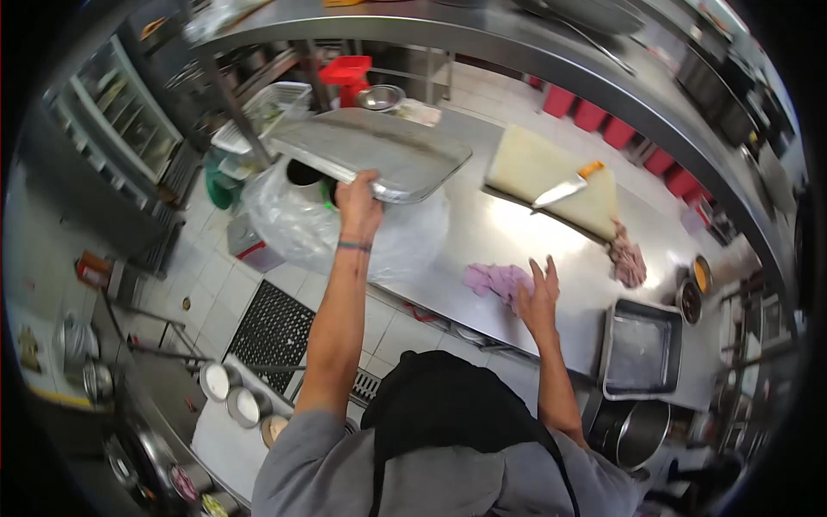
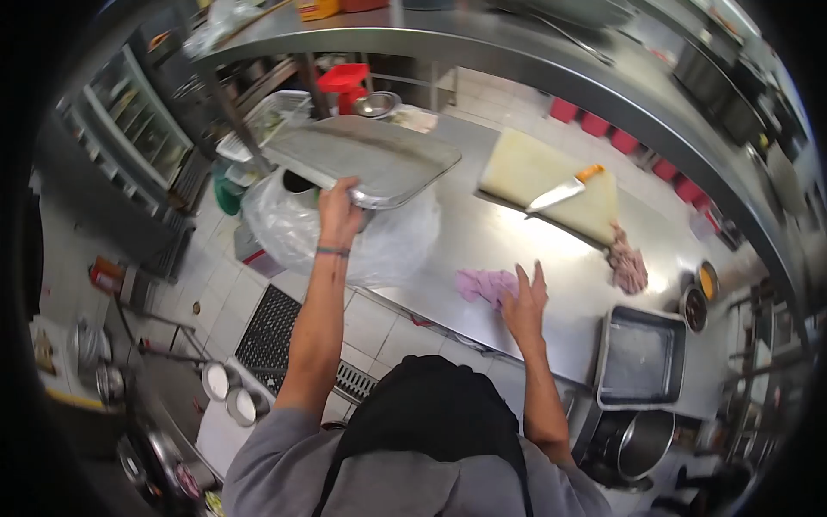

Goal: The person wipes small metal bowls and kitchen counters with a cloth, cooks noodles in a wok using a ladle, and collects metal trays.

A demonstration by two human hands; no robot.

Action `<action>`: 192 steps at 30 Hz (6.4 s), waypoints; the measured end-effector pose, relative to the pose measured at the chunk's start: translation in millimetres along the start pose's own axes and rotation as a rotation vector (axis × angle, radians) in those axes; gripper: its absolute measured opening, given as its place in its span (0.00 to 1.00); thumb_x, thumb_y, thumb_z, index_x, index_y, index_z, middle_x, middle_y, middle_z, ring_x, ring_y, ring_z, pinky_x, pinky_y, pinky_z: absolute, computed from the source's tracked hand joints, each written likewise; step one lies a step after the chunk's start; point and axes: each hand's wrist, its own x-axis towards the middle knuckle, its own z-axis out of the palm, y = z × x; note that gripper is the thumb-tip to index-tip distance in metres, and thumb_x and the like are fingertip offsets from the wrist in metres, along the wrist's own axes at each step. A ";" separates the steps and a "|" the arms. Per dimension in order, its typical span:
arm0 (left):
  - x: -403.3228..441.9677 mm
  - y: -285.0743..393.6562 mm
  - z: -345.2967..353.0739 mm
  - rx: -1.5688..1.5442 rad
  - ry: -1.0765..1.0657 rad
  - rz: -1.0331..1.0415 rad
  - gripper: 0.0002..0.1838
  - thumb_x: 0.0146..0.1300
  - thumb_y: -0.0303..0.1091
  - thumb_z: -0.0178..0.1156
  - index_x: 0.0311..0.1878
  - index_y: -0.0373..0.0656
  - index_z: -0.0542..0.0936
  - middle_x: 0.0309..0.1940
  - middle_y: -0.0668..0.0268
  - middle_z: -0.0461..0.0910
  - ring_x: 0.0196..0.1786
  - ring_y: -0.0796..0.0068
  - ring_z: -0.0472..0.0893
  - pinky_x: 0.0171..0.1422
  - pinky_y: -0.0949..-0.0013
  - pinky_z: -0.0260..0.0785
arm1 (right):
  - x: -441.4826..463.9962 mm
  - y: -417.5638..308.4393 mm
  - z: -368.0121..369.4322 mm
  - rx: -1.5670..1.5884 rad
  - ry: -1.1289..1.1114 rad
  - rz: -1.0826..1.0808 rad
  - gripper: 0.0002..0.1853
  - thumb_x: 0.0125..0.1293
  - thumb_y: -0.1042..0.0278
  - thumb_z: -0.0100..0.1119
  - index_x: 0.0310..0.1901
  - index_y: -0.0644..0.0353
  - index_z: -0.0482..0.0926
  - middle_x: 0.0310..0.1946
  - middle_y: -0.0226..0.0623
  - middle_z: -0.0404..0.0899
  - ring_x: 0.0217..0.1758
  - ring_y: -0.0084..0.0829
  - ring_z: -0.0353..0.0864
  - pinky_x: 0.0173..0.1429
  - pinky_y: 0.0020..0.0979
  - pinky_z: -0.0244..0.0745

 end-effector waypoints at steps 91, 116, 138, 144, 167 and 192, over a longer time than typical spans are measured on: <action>-216.9 -209.6 -63.1 0.018 -0.164 -0.810 0.13 0.73 0.26 0.53 0.58 0.37 0.78 0.52 0.60 0.84 0.53 0.63 0.84 0.60 0.58 0.78 | -87.6 64.5 -95.8 0.498 0.217 0.997 0.37 0.72 0.38 0.56 0.71 0.58 0.62 0.50 0.47 0.79 0.34 0.28 0.83 0.24 0.28 0.79; -193.5 -194.0 -92.2 0.069 -0.239 -0.870 0.27 0.48 0.14 0.50 0.56 0.37 0.71 0.36 0.63 0.77 0.40 0.62 0.81 0.56 0.50 0.77 | -131.9 89.7 -35.5 2.008 0.000 0.605 0.20 0.68 0.61 0.60 0.59 0.57 0.79 0.58 0.45 0.82 0.69 0.45 0.74 0.72 0.74 0.57; -349.2 -14.9 -71.9 0.035 0.069 -0.323 0.43 0.43 0.15 0.48 0.72 0.35 0.68 0.54 0.59 0.81 0.51 0.73 0.82 0.53 0.72 0.77 | 34.1 100.6 -32.1 1.221 -0.111 0.817 0.42 0.74 0.32 0.46 0.74 0.62 0.61 0.73 0.40 0.62 0.72 0.39 0.64 0.78 0.40 0.55; -392.7 2.5 -76.4 -0.064 0.132 -0.146 0.47 0.38 0.16 0.49 0.72 0.38 0.70 0.52 0.69 0.80 0.47 0.82 0.77 0.43 0.80 0.70 | 27.0 -7.9 9.3 1.117 -0.323 0.420 0.38 0.74 0.34 0.46 0.70 0.62 0.65 0.68 0.39 0.66 0.68 0.38 0.67 0.74 0.39 0.59; -523.7 95.5 -154.5 -0.131 0.196 0.149 0.41 0.57 0.17 0.53 0.78 0.36 0.59 0.63 0.62 0.75 0.61 0.77 0.75 0.66 0.71 0.68 | 4.4 -93.8 15.8 1.361 -0.835 0.268 0.28 0.75 0.41 0.47 0.53 0.61 0.79 0.46 0.37 0.81 0.49 0.32 0.78 0.60 0.35 0.71; -476.3 91.9 -188.8 -0.125 0.406 0.037 0.33 0.49 0.15 0.48 0.64 0.31 0.71 0.48 0.55 0.83 0.47 0.58 0.85 0.54 0.61 0.80 | -18.3 -111.9 52.0 1.500 -0.925 0.365 0.41 0.74 0.33 0.45 0.72 0.65 0.66 0.66 0.42 0.73 0.66 0.38 0.74 0.72 0.35 0.65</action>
